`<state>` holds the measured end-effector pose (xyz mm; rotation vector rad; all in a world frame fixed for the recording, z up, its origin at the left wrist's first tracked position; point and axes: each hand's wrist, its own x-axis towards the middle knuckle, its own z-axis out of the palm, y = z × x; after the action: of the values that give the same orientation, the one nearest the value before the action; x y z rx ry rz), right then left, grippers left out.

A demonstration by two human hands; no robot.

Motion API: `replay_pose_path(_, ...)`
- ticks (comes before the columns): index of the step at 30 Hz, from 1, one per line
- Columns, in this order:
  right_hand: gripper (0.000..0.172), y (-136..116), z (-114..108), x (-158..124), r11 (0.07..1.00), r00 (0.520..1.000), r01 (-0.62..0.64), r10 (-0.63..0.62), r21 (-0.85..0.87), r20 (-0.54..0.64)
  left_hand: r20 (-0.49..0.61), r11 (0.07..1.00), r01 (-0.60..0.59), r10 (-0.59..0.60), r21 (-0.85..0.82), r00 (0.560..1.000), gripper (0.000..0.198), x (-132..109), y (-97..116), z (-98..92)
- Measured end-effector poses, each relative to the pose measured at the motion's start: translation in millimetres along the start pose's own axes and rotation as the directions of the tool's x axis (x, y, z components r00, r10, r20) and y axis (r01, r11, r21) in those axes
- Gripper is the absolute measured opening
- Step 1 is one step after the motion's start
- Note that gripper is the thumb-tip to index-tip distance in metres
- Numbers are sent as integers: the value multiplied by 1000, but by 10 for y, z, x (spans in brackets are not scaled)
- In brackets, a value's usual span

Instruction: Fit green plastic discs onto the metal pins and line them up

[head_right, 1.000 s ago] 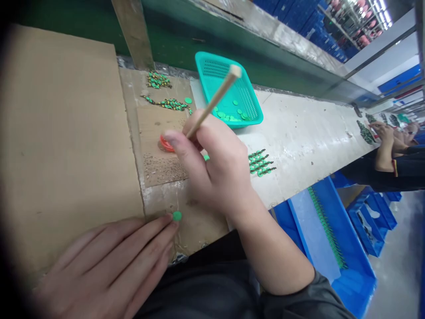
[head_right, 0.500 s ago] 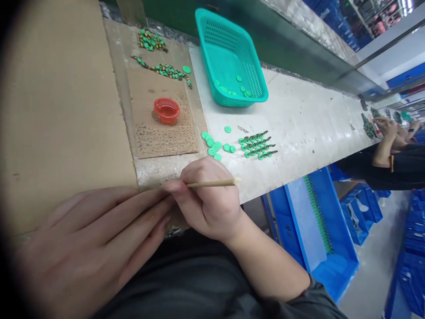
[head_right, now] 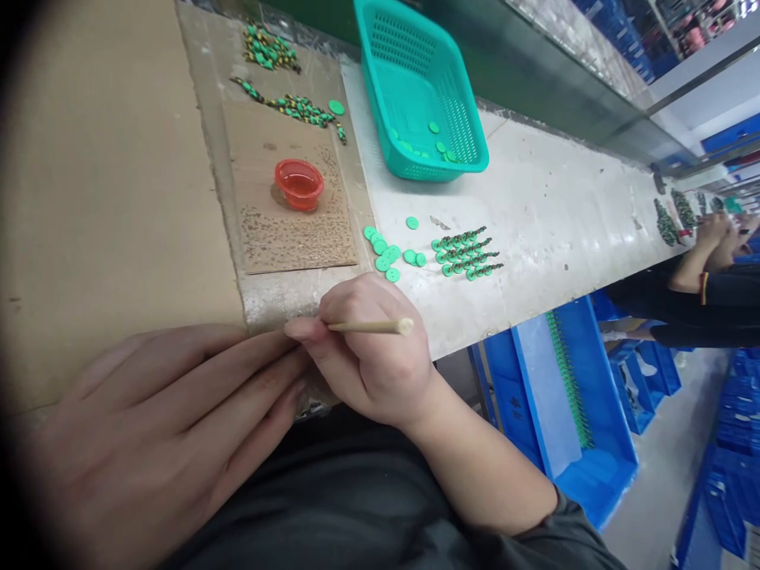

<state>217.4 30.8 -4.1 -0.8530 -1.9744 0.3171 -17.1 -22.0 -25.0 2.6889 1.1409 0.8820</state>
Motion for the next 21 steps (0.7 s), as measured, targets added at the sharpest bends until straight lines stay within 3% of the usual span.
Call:
replay_pose_path(15, 21, -7, -5, -18, 1000, 1000, -13, 13, -6, 1, 22, 1000, 9, -9, -17, 1000, 34, -3, 1, 7)
replay_pose_path(21, 14, 50, -16, 173, 999, 980, -30, 34, 23, -194, 24, 1000, -12, 12, 9, 1000, 42, -31, -4, 1)
